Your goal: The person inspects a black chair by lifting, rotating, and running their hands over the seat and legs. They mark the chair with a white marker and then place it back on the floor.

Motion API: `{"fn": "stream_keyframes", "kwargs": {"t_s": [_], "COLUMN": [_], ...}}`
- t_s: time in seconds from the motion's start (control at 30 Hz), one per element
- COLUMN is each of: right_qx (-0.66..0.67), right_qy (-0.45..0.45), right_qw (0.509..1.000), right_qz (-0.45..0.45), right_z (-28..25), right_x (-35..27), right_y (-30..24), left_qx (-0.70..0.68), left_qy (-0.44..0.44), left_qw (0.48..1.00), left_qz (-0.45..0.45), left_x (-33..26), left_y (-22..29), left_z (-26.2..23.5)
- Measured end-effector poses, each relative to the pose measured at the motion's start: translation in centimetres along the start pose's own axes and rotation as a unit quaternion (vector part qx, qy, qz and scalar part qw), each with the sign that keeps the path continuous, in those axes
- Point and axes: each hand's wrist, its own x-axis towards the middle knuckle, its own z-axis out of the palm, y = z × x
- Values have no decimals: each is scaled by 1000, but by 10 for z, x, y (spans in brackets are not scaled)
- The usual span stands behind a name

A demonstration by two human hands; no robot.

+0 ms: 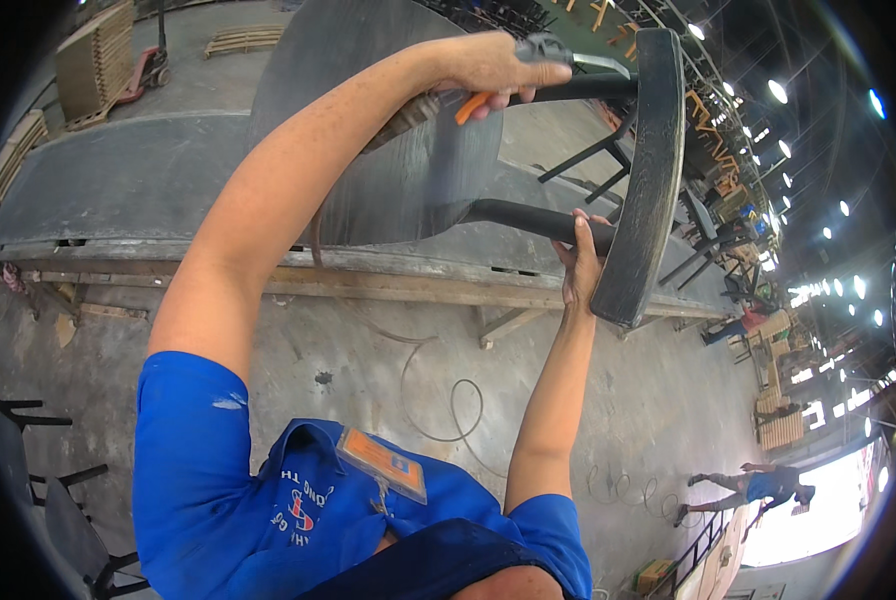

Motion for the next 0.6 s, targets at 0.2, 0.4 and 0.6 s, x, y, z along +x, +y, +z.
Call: {"fn": "stream_keyframes", "kwargs": {"t_s": [0.2, 0.4, 0.6], "right_qx": [-8, -14, -7], "right_qy": [-3, -16, -45], "right_qw": [1000, 1000, 999], "right_qz": [-1, -11, 6], "right_z": [9, 19, 23], "right_x": [15, 37, 54], "right_y": [2, 10, 33], "left_qx": [13, 256, 458], "left_qy": [-198, -323, 84], "left_qw": [980, 900, 836], "left_qz": [-27, -141, -290], "left_x": [-35, -105, -141], "left_y": [17, -15, -86], "left_z": [-5, -16, -116]}}
